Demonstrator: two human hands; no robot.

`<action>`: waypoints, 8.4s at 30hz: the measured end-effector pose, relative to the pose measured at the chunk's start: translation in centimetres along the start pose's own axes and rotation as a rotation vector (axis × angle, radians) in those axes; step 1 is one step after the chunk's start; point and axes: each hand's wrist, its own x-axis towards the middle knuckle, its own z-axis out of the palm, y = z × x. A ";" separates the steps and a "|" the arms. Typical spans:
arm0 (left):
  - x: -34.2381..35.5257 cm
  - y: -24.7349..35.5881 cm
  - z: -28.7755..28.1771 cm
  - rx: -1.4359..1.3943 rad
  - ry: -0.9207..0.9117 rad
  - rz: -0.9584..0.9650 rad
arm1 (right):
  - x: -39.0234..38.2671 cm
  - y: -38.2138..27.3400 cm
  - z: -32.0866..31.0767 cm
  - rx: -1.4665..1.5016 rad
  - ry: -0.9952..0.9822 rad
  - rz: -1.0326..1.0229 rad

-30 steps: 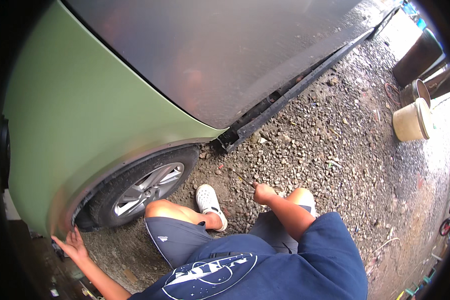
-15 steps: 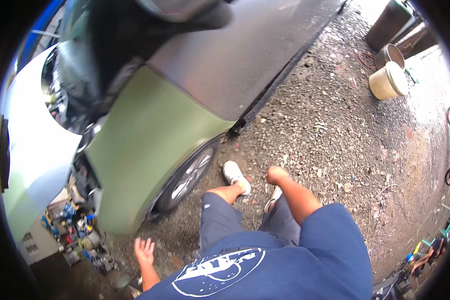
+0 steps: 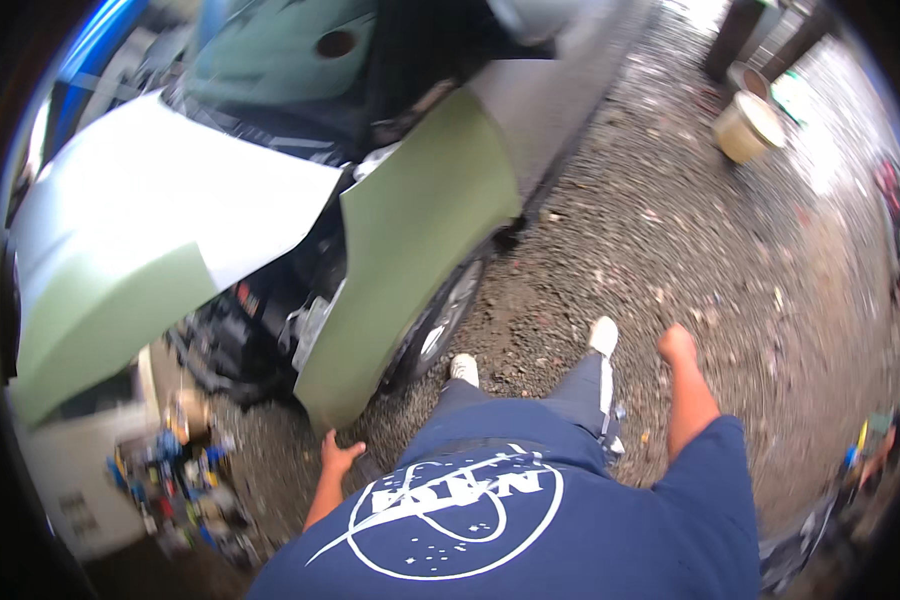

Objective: The person uses a tool to work on the edge of a car door and fender, then checks the alignment by pressing on the panel by hand.

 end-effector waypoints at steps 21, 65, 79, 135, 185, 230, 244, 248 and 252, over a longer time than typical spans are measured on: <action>7.4 3.1 -10.5 0.231 -0.149 0.489 | -28.7 4.1 23.6 0.429 -0.213 0.288; 7.5 11.5 -21.3 0.051 -0.001 0.687 | -29.9 -11.7 14.6 0.581 -0.061 -0.076; 8.4 23.4 -18.9 0.054 0.209 0.846 | -33.6 -10.4 20.5 0.553 -0.075 -0.002; 10.5 22.6 -18.8 0.076 0.064 0.805 | -27.5 7.7 30.4 0.446 -0.113 0.130; 9.0 21.6 -19.1 -0.083 0.161 0.767 | -32.3 1.6 20.3 0.429 -0.249 0.101; 32.2 40.8 -36.4 -0.135 0.690 1.068 | -52.5 -3.3 25.6 0.587 -0.164 0.524; 12.8 20.8 -22.2 -0.626 -0.012 1.185 | -53.9 -20.9 -7.4 0.634 0.127 -0.419; 12.2 20.4 -19.0 -0.656 0.163 1.335 | -55.0 -24.5 -10.3 0.598 0.184 -0.607; 12.2 21.2 -17.4 -0.666 0.328 1.395 | -56.0 -26.4 -11.0 0.649 0.132 -0.704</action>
